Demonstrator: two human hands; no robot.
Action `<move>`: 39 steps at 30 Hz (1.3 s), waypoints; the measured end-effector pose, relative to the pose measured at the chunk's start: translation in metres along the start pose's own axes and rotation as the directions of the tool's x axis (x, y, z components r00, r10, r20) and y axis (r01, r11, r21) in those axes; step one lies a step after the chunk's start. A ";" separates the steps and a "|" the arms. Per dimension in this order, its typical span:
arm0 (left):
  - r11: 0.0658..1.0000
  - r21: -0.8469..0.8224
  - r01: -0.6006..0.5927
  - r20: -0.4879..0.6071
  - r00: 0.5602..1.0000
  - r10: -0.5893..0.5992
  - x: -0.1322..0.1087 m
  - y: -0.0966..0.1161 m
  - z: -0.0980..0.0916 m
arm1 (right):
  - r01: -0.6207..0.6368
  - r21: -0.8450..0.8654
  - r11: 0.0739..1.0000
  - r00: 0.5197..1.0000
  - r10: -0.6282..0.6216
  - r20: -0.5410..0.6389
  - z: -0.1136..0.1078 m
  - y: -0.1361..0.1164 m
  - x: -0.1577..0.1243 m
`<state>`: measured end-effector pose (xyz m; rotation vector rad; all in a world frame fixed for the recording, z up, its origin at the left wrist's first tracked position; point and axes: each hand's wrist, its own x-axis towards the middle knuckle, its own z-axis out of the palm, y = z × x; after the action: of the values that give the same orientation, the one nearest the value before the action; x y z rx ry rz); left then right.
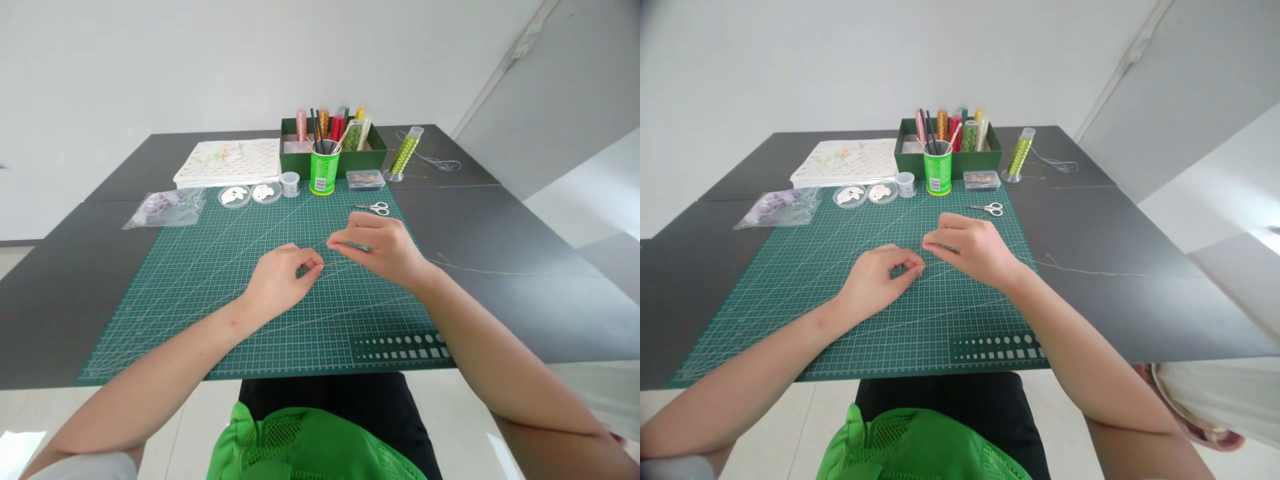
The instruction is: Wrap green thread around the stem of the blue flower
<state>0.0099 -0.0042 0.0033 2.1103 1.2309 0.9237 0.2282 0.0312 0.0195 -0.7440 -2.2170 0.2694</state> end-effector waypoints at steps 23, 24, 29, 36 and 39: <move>0.972 -0.027 -0.234 -0.366 0.907 0.208 -0.001 0.003 -0.011 | -0.519 0.495 0.697 0.855 0.417 0.308 0.036 0.016 -0.002; 0.975 -0.053 -0.214 -0.380 0.907 0.178 -0.001 0.002 -0.011 | -0.515 0.499 0.697 0.857 0.407 0.317 0.037 0.013 -0.002; 0.960 -0.249 -0.128 -0.382 0.924 0.024 0.000 -0.001 -0.009 | -0.537 0.538 0.650 0.843 0.390 0.370 0.046 0.001 -0.004; 0.599 -0.797 0.072 -0.121 0.953 -0.277 0.007 -0.002 -0.003 | -0.551 0.603 0.576 0.834 0.361 0.417 0.052 -0.008 -0.005; 0.330 -0.928 0.174 0.045 0.931 -0.363 0.011 -0.003 -0.004 | -0.563 0.644 0.518 0.826 0.357 0.435 0.053 -0.009 -0.005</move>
<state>0.0094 0.0071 0.0067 0.8658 0.7482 1.2485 0.1882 0.0233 -0.0156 -0.8233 -1.7823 1.5510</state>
